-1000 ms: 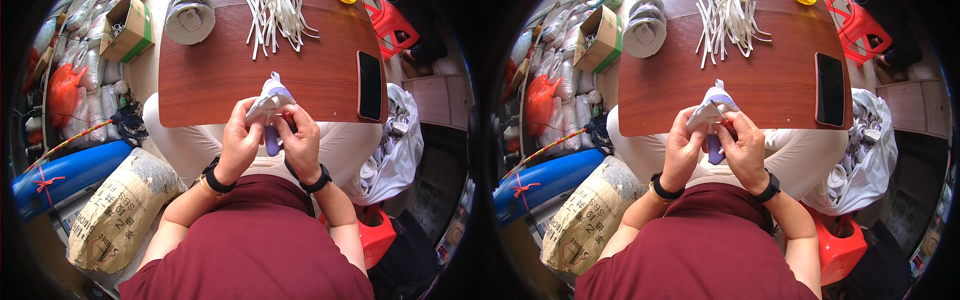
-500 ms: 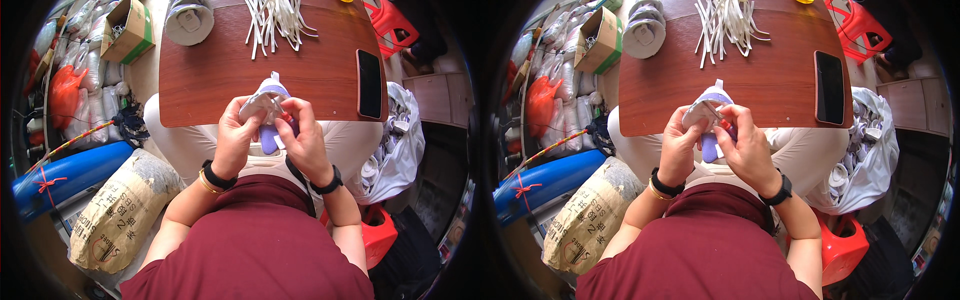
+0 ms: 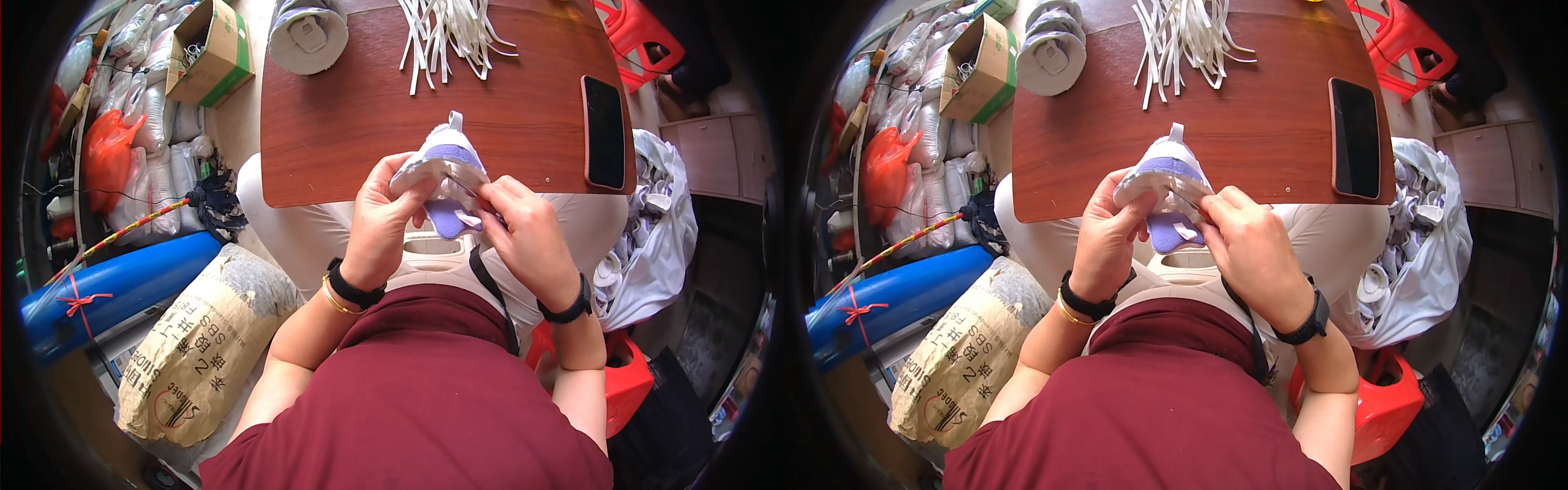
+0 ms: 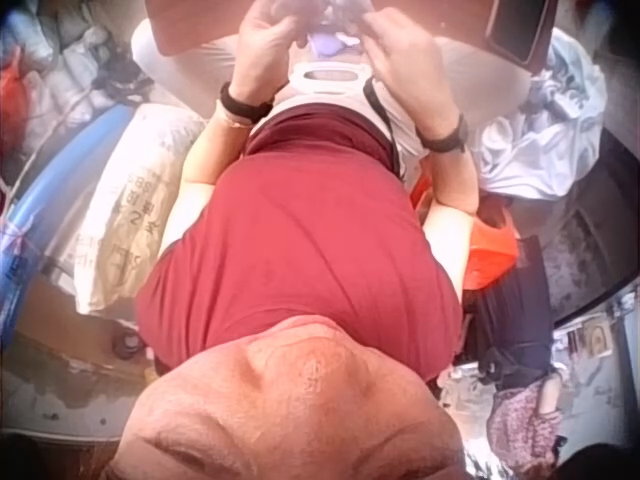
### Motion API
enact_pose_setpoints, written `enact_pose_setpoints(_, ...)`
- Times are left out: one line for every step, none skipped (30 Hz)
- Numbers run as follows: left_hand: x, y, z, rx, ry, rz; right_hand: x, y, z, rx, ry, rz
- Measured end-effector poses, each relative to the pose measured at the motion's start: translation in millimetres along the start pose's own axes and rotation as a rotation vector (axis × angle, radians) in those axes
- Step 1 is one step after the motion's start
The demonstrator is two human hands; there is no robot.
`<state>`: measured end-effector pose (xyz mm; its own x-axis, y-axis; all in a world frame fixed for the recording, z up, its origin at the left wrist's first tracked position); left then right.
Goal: Threading and stitching a white shoe upper component using a small manual hook tool.
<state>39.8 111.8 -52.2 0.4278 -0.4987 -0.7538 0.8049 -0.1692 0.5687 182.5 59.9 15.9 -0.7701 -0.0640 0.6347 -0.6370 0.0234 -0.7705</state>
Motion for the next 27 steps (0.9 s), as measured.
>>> enact_pose_setpoints(-0.2, 0.3, -0.2, 0.01, 0.003, -0.001, 1.6, 0.9, -0.1, 0.0, 0.001, -0.002)
enact_pose_setpoints(-0.4, 0.5, -0.2, 0.02, 0.007, -0.002, 4.4, 2.0, -0.7, -0.001, 0.009, -0.022)
enact_pose_setpoints(-0.5, 0.5, -0.5, 0.02, 0.005, -0.003, 6.2, 2.5, -1.5, -0.003, 0.018, -0.04)
enact_pose_setpoints(-0.4, 1.2, -0.7, 0.026, 0.0, -0.013, 5.5, 5.5, -1.7, -0.003, 0.019, -0.04)
enact_pose_setpoints(0.1, 1.7, -0.6, 0.031, -0.006, -0.023, 5.6, 8.4, -1.7, -0.023, -0.002, 0.008)
enact_pose_setpoints(0.2, 1.6, -0.7, 0.031, -0.007, -0.023, 6.8, 10.2, -2.0, -0.043, -0.023, 0.057)
enact_pose_setpoints(0.4, 1.2, -0.7, 0.027, -0.007, -0.037, 8.0, 12.6, -2.6, -0.042, -0.023, 0.057)
enact_pose_setpoints(0.6, 0.7, -0.6, 0.022, -0.007, -0.052, 9.0, 12.9, -3.4, -0.063, -0.007, 0.115)
enact_pose_setpoints(0.4, 0.4, -0.6, 0.021, -0.008, -0.053, 10.1, 13.7, -3.9, -0.085, 0.009, 0.171)
enact_pose_setpoints(-0.1, 0.4, -0.8, 0.02, -0.009, -0.045, 11.8, 18.1, -4.6, -0.084, 0.01, 0.169)
enact_pose_setpoints(-0.7, 0.5, -1.0, 0.02, -0.01, -0.037, 14.2, 15.9, -4.4, -0.157, 0.007, 0.19)
enact_pose_setpoints(-1.5, 0.2, -1.7, 0.018, -0.011, -0.038, 15.8, 13.3, -3.5, -0.231, 0.003, 0.211)
enact_pose_setpoints(-1.5, 0.8, -2.4, 0.02, -0.023, -0.045, 15.3, 16.6, -3.7, -0.229, 0.004, 0.21)
enact_pose_setpoints(-1.4, 1.5, -3.1, 0.023, -0.035, -0.053, 15.6, 15.1, -2.8, -0.274, -0.002, 0.191)
enact_pose_setpoints(-2.3, 2.2, -3.5, 0.02, -0.036, -0.053, 15.4, 13.2, -1.1, -0.319, -0.006, 0.172)
enact_pose_setpoints(-2.5, 3.0, -3.8, 0.017, -0.044, -0.039, 13.9, 15.6, -1.5, -0.317, -0.005, 0.17)
enact_pose_setpoints(-2.6, 3.7, -3.9, 0.015, -0.053, -0.025, 13.3, 16.0, -1.7, -0.338, -0.018, 0.149)
enact_pose_setpoints(-3.3, 4.3, -3.7, 0.014, -0.054, -0.026, 13.3, 15.2, -1.5, -0.358, -0.03, 0.128)
enact_pose_setpoints(-4.3, 4.4, -3.5, 0.007, -0.051, -0.011, 13.4, 15.2, -1.5, -0.358, -0.029, 0.127)
enact_pose_setpoints(-4.9, 4.0, -3.3, 0.001, -0.048, 0.003, 13.6, 15.3, -1.8, -0.351, -0.026, 0.114)
enact_pose_setpoints(-5.1, 2.8, -4.0, 0.002, -0.049, 0.001, 13.5, 14.7, -2.4, -0.347, -0.024, 0.102)
enact_pose_setpoints(-3.3, 0.3, -4.5, 0.001, -0.068, -0.011, 13.5, 13.6, -2.7, -0.348, -0.023, 0.101)
enact_pose_setpoints(-1.5, -0.9, -4.7, 0.0, -0.088, -0.023, 14.1, 12.2, -2.7, -0.353, -0.03, 0.097)
enact_pose_setpoints(0.6, 2.0, -4.8, 0.0, -0.088, -0.024, 14.9, 11.7, -2.4, -0.356, -0.037, 0.094)
enact_pose_setpoints(0.7, 2.9, -5.4, -0.048, -0.05, 0.013, 15.1, 11.7, -1.9, -0.357, -0.038, 0.093)
enact_pose_setpoints(-0.8, 1.1, -5.3, -0.095, -0.013, 0.049, 18.3, 12.2, -1.2, -0.354, -0.06, 0.13)
enact_pose_setpoints(0.0, 0.2, -5.7, -0.094, -0.013, 0.048, 21.2, 12.2, -0.4, -0.353, -0.08, 0.167)
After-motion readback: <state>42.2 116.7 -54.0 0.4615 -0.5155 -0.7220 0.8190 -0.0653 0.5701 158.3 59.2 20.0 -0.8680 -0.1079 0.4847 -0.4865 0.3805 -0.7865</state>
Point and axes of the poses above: each hand's wrist, its own z-axis away from the middle knuckle, its own y-axis out of the palm, x = y × z, the point moved 10 cm from there along -z, towards the middle knuckle, and after that the axes turned 9 degrees about z, right-handed, at the moved point
